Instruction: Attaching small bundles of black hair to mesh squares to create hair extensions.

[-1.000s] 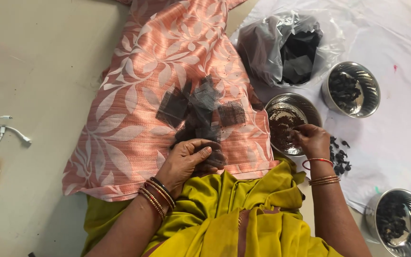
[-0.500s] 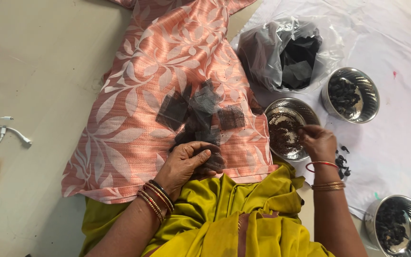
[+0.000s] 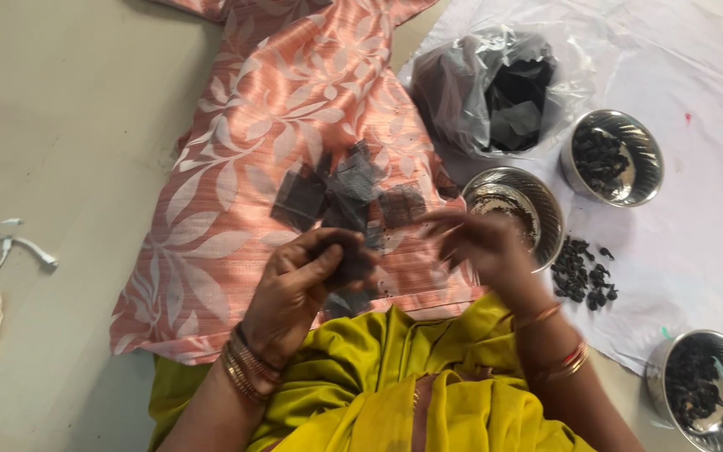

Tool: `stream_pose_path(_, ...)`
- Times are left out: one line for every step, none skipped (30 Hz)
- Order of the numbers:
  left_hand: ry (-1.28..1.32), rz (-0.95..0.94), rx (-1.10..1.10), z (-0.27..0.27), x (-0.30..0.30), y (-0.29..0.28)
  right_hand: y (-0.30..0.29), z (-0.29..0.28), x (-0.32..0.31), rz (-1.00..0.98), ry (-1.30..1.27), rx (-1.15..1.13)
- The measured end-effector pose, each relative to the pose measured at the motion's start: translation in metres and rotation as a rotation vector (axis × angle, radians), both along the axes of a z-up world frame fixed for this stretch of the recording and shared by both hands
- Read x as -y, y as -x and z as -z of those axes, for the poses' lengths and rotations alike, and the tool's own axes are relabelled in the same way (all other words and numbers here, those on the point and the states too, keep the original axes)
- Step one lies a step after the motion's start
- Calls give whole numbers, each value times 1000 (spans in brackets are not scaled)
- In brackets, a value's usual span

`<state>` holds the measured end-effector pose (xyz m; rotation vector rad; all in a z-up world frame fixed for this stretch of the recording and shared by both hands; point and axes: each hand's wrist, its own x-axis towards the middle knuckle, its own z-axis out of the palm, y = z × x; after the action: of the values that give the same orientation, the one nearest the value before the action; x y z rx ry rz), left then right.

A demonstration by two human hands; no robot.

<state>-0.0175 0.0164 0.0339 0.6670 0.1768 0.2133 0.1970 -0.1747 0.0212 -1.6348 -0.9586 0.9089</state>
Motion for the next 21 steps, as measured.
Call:
stream_pose_path(-16, -29, -124, 0, 1, -2, -23, 30, 13, 222, -41, -6)
stream_pose_path(-32, -58, -247, -1, 3, -4, -46, 60, 26, 445, -80, -12)
stream_pose_path(-30, -57, -243, 3, 5, -5, -58, 82, 37, 445, -79, -7)
stream_pose_path(-43, -16, -283, 6, 7, -7, -70, 103, 49, 522, 104, 121)
stream_pose_path(-53, 24, -320, 10, 10, -10, -85, 123, 60, 592, 288, 253)
stream_pose_path(-49, 21, -312, 11, 11, -13, -87, 123, 63, 590, 289, 262)
stream_pose_path(0, 62, -356, 12, 13, -12, -84, 126, 66, 534, 390, 485)
stream_pose_path(50, 103, -398, 13, 14, -11, -82, 130, 68, 470, 487, 707)
stream_pose_path(56, 96, -404, 16, 14, -11, -78, 133, 66, 459, 488, 704)
stream_pose_path(44, 119, -440, 19, 14, -11, -73, 136, 63, 403, 485, 773)
stream_pose_path(30, 138, -477, 22, 13, -11, -69, 139, 58, 345, 476, 841)
stream_pose_path(32, 128, -483, 28, 14, -11, -69, 148, 59, 333, 472, 837)
stream_pose_path(54, 128, -458, 33, 14, -12, -71, 157, 55, 307, 494, 863)
stream_pose_path(75, 129, -433, 38, 13, -12, -72, 166, 52, 282, 516, 890)
stream_pose_path(74, 115, -439, 41, 13, -12, -75, 170, 54, 270, 507, 887)
stream_pose_path(62, 117, -448, 43, 13, -11, -79, 174, 55, 281, 488, 903)
stream_pose_path(51, 123, -458, 46, 12, -11, -81, 178, 57, 295, 472, 918)
stream_pose_path(50, 114, -464, 48, 11, -10, -81, 178, 58, 287, 466, 914)
stream_pose_path(66, 119, -442, 50, 11, -10, -82, 176, 62, 337, 448, 890)
stream_pose_path(81, 123, -420, 52, 11, -10, -83, 175, 65, 387, 431, 865)
stream_pose_path(86, 122, -419, 52, 11, -10, -85, 173, 70, 383, 434, 867)
